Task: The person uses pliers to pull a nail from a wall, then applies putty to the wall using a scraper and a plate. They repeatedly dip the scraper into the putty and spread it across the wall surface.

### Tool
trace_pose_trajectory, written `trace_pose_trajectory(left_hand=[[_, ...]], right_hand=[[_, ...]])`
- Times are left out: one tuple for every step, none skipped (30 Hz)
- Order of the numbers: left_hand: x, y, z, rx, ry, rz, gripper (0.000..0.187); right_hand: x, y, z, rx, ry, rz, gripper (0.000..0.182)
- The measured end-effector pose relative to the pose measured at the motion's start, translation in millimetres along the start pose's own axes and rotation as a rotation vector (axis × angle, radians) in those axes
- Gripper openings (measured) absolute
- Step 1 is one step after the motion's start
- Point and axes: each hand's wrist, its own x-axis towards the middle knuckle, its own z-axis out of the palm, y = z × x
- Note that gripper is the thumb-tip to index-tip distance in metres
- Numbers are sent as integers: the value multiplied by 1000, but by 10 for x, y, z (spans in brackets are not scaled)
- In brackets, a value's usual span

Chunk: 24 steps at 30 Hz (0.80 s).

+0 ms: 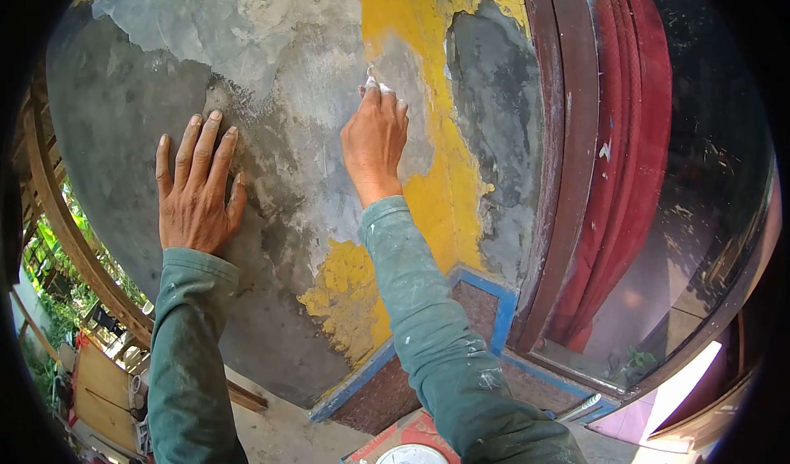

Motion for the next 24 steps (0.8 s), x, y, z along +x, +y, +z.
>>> trace_pose_trajectory(left_hand=[[-2, -3, -3, -18, -4, 2, 61], [-5, -3, -7, -28, -2, 2, 60], [-10, -8, -4, -30, -2, -3, 60], [-12, -14, 2, -40, 6, 7, 60], [-15, -24, 12, -52, 14, 17, 59], [-14, -28, 21, -66, 35, 23, 59], [-20, -23, 19, -79, 35, 23, 59], [-16, -21, 11, -71, 29, 16, 59], [-5, -17, 4, -62, 27, 10, 59], [-1, -13, 20, -35, 54, 7, 54], [1, -9, 20, -43, 64, 9, 54], [-2, -14, 11, -42, 59, 10, 54], [-3, -15, -3, -34, 53, 9, 55], [-10, -15, -12, -37, 38, 7, 56], [-5, -28, -15, -26, 48, 4, 56], [-11, -29, -12, -47, 43, 8, 58], [-18, -19, -2, -72, 35, 14, 60], [-19, -19, 17, -74, 44, 14, 61], [-14, -13, 20, -72, 41, 16, 61], [-12, -9, 14, -63, 39, 11, 61], [-14, -8, 9, -53, 35, 6, 61], [-12, -6, 3, -48, 29, 7, 61], [-9, -4, -6, -46, 24, 6, 61], [-6, -4, -10, -44, 19, 6, 61]], right_hand=[[-16, -53, 39, -13, 14, 3, 31], [-49, -101, 64, -16, 12, 0, 31], [-91, -150, 86, -25, 6, -7, 31], [-135, -202, 105, -33, 0, -16, 31], [-189, -244, 117, -36, -2, -21, 31], [-266, -265, 104, -18, -5, -56, 30], [-356, -268, 61, -5, -7, -89, 30], [-446, -303, -34, 19, -44, -116, 30], [-561, -319, -146, 4, -41, -121, 30], [-689, -335, -270, 73, -101, -182, 31], [-795, -343, -389, 145, -157, -242, 32], [-877, -304, -529, 139, -146, -246, 32], [-937, -214, -684, 186, -260, -266, 35], [-929, -119, -787, 238, -375, -287, 38], [-828, -13, -820, 230, -302, -293, 37], [-702, 100, -840, 221, -234, -293, 35], [-524, 203, -835, 223, -153, -288, 35], [-311, 302, -795, 223, -73, -280, 34], [-124, 404, -719, 201, -52, -256, 34], [39, 499, -618, 179, -34, -233, 34], [180, 576, -512, 145, -23, -235, 33], [290, 624, -413, 113, -12, -236, 32], [372, 639, -326, 120, -16, -234, 32], [435, 649, -243, 100, -20, -206, 31]])
